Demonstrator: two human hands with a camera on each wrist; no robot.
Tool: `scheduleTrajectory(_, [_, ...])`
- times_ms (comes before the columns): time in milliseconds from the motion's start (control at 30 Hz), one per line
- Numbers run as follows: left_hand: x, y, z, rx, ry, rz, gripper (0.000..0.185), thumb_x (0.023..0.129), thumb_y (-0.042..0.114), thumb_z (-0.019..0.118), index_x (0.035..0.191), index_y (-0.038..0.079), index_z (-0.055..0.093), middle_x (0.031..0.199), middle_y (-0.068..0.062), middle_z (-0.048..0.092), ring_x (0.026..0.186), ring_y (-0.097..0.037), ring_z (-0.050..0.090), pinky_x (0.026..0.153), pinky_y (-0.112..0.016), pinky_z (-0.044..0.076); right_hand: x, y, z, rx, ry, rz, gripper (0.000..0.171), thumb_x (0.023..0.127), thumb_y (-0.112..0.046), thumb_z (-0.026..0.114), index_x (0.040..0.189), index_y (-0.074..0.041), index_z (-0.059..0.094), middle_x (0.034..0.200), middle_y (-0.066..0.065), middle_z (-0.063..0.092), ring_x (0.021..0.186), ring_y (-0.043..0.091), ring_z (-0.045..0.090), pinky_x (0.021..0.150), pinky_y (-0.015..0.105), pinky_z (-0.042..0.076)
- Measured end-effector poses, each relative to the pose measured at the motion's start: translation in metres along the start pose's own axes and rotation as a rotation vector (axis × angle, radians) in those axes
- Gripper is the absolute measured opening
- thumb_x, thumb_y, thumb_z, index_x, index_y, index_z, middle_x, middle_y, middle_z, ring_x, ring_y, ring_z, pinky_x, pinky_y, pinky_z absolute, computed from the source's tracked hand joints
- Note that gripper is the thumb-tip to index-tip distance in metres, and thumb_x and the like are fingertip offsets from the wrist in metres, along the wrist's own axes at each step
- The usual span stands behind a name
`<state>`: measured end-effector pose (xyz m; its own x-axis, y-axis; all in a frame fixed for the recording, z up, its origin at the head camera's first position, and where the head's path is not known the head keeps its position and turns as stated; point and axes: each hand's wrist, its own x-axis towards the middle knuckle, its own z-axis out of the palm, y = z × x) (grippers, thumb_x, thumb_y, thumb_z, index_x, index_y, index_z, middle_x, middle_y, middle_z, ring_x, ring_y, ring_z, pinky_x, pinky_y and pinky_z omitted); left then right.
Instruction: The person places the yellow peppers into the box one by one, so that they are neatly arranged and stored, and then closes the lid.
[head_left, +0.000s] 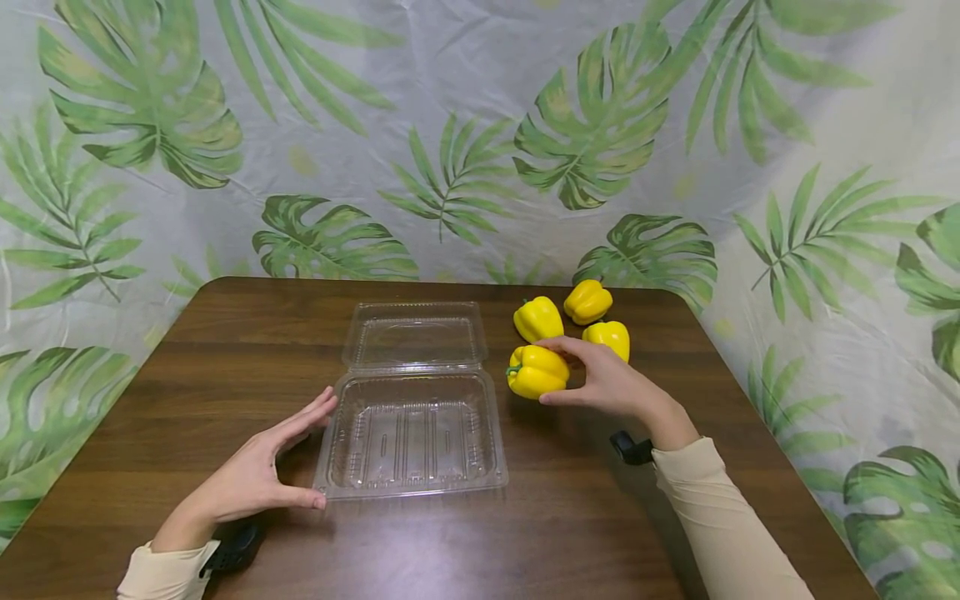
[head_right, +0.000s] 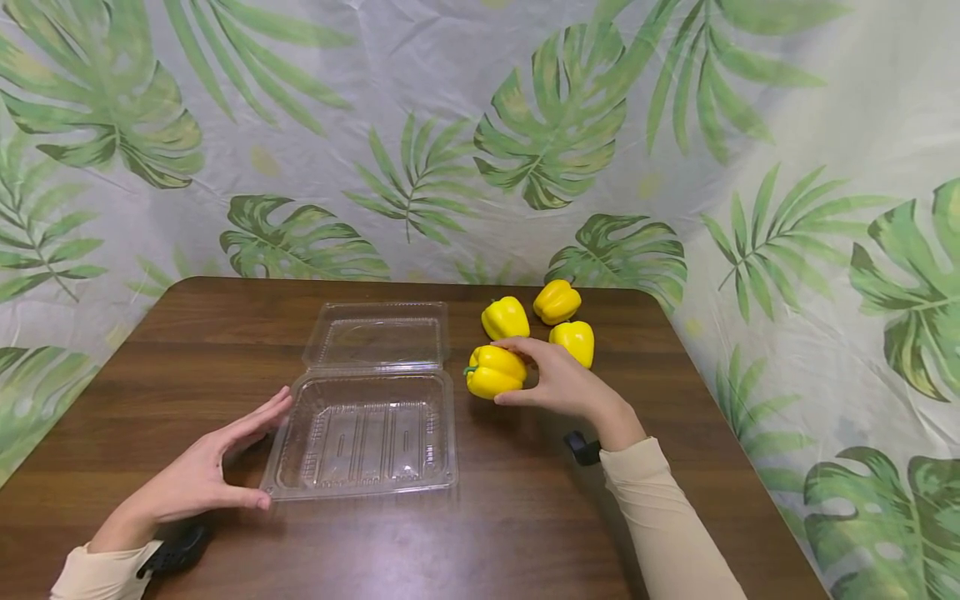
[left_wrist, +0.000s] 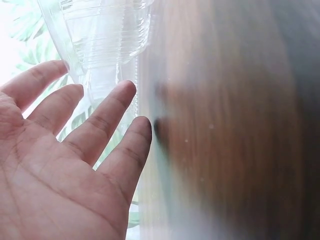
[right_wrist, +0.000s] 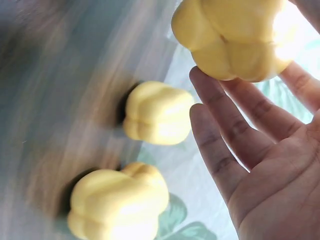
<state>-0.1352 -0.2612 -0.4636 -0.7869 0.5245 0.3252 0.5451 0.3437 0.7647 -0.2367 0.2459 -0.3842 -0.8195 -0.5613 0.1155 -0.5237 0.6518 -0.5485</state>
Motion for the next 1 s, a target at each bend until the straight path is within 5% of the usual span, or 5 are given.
scheduleTrajectory(1000, [-0.002,-0.007,0.001,-0.071,0.001,-0.006,0.115,0.070,0.001,0.098,0.167,0.004,0.036,0.178,-0.025,0.019,0.145,0.003,0.051,0.118,-0.007,0.030,0.063,-0.062,0.020,0.123,-0.168,-0.099,0.070,0.087,-0.041,0.091,0.147,-0.025,0.059,0.129,-0.006,0.072,0.112,0.014,0.068,0.099,0.038,0.058])
